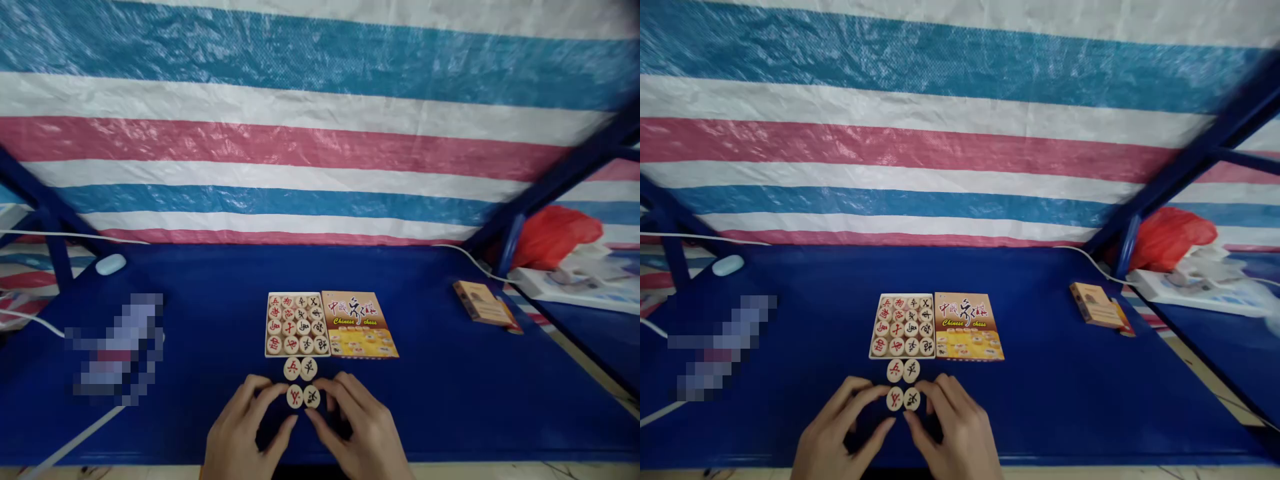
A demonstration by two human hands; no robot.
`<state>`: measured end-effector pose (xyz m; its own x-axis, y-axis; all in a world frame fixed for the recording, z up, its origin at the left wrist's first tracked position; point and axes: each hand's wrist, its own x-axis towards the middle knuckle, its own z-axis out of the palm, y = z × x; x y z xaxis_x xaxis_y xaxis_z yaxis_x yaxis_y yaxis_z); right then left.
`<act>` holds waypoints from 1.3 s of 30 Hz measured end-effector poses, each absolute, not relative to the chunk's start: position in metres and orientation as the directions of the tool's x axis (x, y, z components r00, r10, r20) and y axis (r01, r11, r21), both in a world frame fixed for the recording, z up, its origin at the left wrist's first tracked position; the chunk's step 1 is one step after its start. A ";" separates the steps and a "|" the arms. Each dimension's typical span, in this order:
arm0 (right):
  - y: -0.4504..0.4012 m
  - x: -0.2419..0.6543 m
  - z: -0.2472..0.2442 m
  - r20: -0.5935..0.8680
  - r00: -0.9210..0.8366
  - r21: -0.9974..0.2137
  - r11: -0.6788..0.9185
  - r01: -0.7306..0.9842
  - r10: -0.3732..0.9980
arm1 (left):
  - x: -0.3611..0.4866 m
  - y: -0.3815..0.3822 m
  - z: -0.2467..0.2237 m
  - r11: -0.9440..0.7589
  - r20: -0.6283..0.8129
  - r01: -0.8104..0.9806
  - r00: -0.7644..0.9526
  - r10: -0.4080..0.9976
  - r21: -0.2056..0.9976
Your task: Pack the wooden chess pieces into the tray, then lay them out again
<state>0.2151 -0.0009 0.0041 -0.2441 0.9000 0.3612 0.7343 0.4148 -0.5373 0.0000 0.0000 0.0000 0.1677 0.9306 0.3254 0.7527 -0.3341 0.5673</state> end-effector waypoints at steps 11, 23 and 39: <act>0.009 0.223 0.029 0.435 -0.307 -0.560 0.522 0.644 0.846 | -0.001 0.012 0.022 -0.549 0.510 0.643 0.274 0.816 0.533; 0.125 0.248 0.066 0.661 -0.446 -0.143 0.684 0.715 0.603 | 0.002 0.149 0.054 -0.792 0.682 0.447 0.424 0.596 0.415; 0.115 0.238 0.050 0.599 -0.567 -0.111 0.759 0.641 0.566 | -0.012 0.138 0.038 -0.749 0.633 0.437 0.408 0.658 0.497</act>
